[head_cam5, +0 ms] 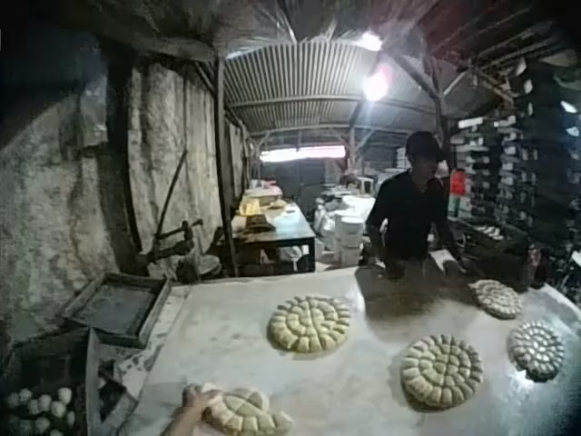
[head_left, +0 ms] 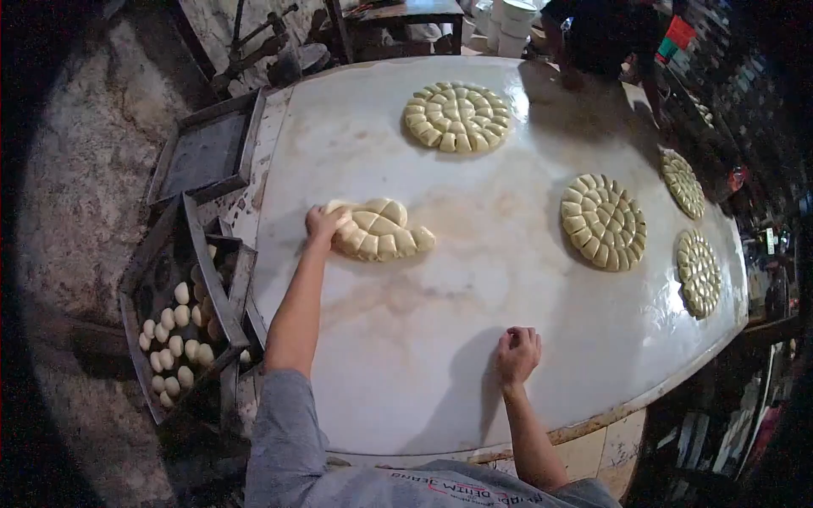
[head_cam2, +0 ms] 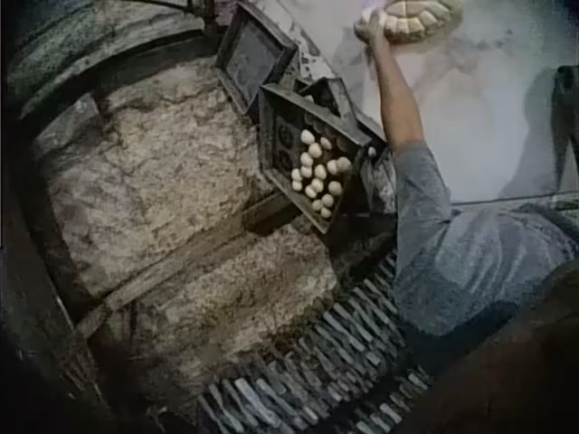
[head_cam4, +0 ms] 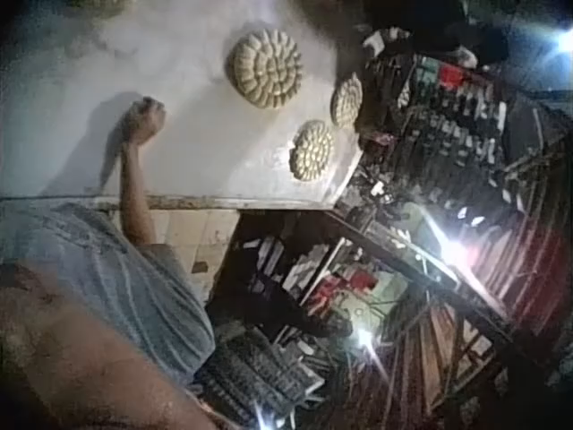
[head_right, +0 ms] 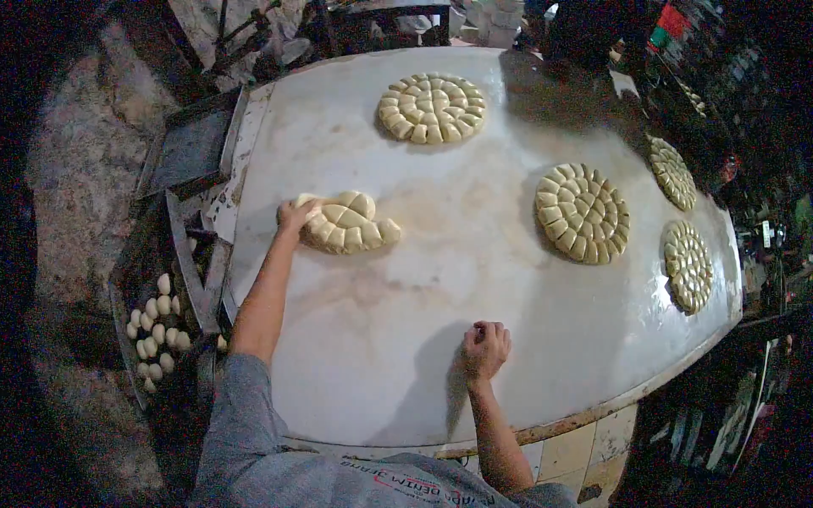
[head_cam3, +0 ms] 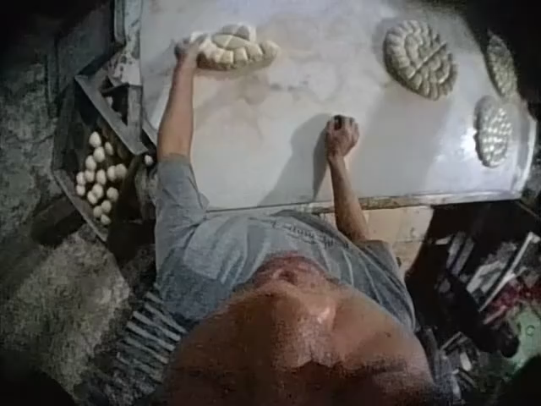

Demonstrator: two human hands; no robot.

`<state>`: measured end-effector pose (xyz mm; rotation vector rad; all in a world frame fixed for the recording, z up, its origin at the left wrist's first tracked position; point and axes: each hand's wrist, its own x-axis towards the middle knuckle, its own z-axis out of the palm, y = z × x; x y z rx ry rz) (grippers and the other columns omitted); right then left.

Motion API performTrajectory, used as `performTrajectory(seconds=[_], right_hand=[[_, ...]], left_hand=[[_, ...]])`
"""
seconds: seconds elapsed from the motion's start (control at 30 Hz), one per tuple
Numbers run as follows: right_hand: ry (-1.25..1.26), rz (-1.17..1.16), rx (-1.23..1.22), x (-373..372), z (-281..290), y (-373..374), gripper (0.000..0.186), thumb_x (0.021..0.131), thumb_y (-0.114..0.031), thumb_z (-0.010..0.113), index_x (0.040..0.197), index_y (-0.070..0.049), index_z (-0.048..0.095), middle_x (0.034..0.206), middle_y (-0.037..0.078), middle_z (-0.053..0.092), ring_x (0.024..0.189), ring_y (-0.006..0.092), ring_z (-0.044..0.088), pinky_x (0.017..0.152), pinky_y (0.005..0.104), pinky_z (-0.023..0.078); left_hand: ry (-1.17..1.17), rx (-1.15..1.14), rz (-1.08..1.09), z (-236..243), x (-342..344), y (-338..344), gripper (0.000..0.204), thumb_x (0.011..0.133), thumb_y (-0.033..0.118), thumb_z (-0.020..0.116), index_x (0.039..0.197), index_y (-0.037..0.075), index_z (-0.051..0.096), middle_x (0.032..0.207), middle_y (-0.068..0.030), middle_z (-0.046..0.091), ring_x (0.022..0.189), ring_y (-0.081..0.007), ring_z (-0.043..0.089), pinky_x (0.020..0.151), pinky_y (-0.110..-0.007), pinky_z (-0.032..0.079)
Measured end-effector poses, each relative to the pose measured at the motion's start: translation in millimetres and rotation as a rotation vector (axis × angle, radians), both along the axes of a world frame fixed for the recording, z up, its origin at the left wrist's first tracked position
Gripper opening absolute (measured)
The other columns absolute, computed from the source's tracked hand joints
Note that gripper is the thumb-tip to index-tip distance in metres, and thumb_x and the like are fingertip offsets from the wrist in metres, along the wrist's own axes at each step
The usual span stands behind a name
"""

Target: Shaping bread dough into intricate patterns and placing portions into baking trays.

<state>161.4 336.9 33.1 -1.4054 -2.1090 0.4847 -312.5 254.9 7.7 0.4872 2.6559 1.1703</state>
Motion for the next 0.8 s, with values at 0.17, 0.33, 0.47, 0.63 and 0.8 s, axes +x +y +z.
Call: performTrajectory(seconds=[0.17, 0.33, 0.47, 0.63, 0.8], right_hand=[[-0.007, 0.039, 0.236, 16.6, -39.5, 5.9, 0.009, 0.074, -0.015, 0.058, 0.079, -0.008, 0.058, 0.083, 0.007, 0.056, 0.082, 0.0275, 0.051, 0.078, 0.0377, 0.039], [-0.113, 0.097, 0.106, -5.7, 2.5, -42.2, 0.013, 0.076, -0.019, 0.058, 0.082, -0.007, 0.058, 0.086, 0.009, 0.056, 0.089, 0.0296, 0.05, 0.082, 0.0388, 0.036], [0.108, 0.536, -0.129, -40.8, 5.6, -162.6, 0.026, 0.077, -0.017, 0.057, 0.101, -0.007, 0.058, 0.098, 0.011, 0.058, 0.09, 0.0285, 0.052, 0.085, 0.0387, 0.037], [0.204, 0.819, -0.431, -18.7, 10.2, -219.5, 0.042, 0.073, 0.0, 0.058, 0.114, -0.003, 0.053, 0.101, 0.012, 0.061, 0.079, 0.0248, 0.055, 0.075, 0.0323, 0.045], [0.368, 0.355, -0.524, 62.5, -18.0, -143.5, 0.031, 0.076, -0.007, 0.063, 0.104, 0.0, 0.052, 0.089, 0.008, 0.058, 0.081, 0.0112, 0.05, 0.071, 0.0233, 0.04]], left_hand=[[-0.334, 0.774, 0.499, -12.4, 82.3, -101.1, 0.041, 0.073, 0.016, 0.072, 0.104, 0.001, 0.048, 0.103, -0.0109, 0.056, 0.085, -0.0213, 0.058, 0.071, -0.033, 0.049], [-0.654, 0.84, 0.21, 2.5, 251.5, -184.5, 0.041, 0.074, 0.01, 0.07, 0.105, 0.004, 0.044, 0.097, -0.0065, 0.052, 0.083, -0.0171, 0.055, 0.07, -0.028, 0.048], [-0.425, 0.631, -0.181, 21.2, 349.6, -220.0, 0.039, 0.076, 0.013, 0.07, 0.107, 0.006, 0.046, 0.096, -0.0075, 0.055, 0.087, -0.015, 0.055, 0.073, -0.028, 0.048], [-0.459, 0.714, -0.107, 12.7, 342.8, -247.4, 0.027, 0.079, 0.012, 0.069, 0.097, 0.002, 0.051, 0.088, -0.0058, 0.058, 0.09, -0.0127, 0.054, 0.077, -0.027, 0.046], [-0.56, 1.182, 0.713, 17.5, 340.6, -220.7, 0.023, 0.083, 0.024, 0.064, 0.09, 0.006, 0.051, 0.09, -0.0049, 0.053, 0.082, -0.0157, 0.052, 0.067, -0.025, 0.046]])
